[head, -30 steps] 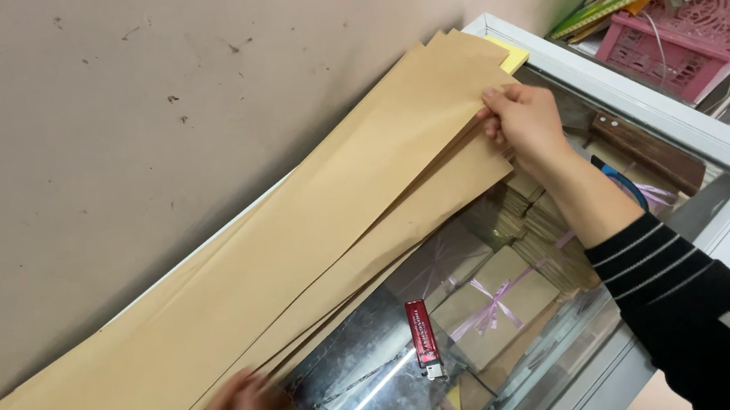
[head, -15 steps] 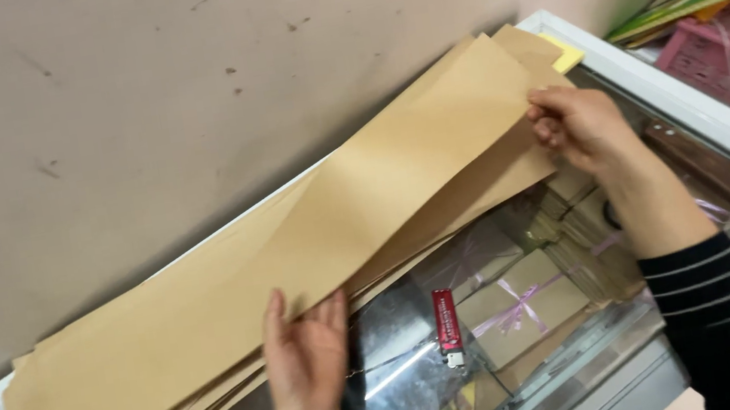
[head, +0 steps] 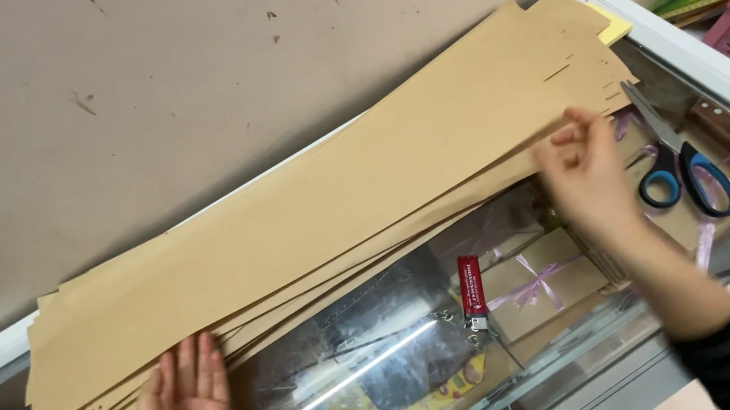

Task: Cutting and folding brown paper strips into smaller rectangular pieces

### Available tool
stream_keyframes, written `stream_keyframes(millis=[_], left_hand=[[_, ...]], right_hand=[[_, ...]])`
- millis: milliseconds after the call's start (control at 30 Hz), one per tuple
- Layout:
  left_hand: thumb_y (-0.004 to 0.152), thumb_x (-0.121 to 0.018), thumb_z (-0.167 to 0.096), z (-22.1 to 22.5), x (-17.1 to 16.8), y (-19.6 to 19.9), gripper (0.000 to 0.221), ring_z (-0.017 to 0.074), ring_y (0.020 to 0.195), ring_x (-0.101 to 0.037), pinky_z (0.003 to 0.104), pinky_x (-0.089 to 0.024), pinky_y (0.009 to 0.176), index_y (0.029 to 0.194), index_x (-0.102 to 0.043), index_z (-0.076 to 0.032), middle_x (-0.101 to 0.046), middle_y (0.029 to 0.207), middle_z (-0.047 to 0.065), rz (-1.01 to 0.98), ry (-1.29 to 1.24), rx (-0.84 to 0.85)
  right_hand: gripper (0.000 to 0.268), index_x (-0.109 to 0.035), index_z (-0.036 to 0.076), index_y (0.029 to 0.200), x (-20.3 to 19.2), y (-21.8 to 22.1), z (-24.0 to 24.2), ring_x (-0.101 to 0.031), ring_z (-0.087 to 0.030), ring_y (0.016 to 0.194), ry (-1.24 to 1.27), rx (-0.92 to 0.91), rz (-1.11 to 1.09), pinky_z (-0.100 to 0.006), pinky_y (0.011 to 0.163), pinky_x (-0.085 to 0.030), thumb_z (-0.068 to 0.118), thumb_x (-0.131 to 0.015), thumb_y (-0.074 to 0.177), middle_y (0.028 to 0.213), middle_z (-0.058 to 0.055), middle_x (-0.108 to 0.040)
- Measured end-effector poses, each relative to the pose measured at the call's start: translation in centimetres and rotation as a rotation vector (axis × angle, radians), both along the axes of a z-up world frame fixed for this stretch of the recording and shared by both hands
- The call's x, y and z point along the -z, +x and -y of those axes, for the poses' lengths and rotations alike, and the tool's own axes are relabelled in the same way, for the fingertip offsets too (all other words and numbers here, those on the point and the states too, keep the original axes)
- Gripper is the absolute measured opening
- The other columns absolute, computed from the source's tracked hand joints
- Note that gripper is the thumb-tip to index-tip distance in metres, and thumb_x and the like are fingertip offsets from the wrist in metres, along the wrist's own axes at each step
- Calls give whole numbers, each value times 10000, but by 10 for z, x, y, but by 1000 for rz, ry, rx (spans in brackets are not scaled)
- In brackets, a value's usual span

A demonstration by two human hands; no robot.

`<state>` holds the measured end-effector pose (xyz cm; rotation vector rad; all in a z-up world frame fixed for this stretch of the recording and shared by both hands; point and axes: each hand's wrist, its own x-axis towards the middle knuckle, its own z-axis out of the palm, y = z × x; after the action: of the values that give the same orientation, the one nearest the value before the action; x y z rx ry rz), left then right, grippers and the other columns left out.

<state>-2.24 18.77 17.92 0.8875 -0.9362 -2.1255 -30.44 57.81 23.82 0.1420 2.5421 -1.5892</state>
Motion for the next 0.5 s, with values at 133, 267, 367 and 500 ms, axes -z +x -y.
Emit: stream_keyframes(millis=[133,267,367,500], left_hand=[[1122,-482,-323,39,14,10,443,298,1421,-628,347,-605,1120,1457,-390,-48,-532,1535,175,12,21,-24],[1157,-571,-433,76,17,10,312,229,1291,-720,347,-630,1082,1199,-510,-130,-668,1249,30,147,22,-33],[1171,-453,-471,52,-28,-9,420,236,1236,-736,324,-666,1065,1330,-473,-83,-603,1248,79,406,-127,-116],[1225,-479,-414,44,-32,-12,312,198,1034,-800,283,-716,901,1182,-546,-113,-689,1069,51,454,-234,-163]], right_hand=[[581,-506,42,1410,42,41,-1,-543,-232,1078,88,-513,-513,-369,845,-495,203,-700,886,1293,-126,-572],[358,-760,155,1199,37,81,2,-393,-368,1446,304,-1134,-480,-575,1118,-433,402,-713,944,1536,-86,-536],[241,-777,208,1138,52,71,-16,-454,-308,1402,360,-1080,-460,-524,1135,-460,241,-724,905,1521,-5,-597],[292,-801,163,1087,68,42,-55,-430,-304,1447,451,-907,-429,-492,1160,-468,113,-650,842,1530,-54,-590]])
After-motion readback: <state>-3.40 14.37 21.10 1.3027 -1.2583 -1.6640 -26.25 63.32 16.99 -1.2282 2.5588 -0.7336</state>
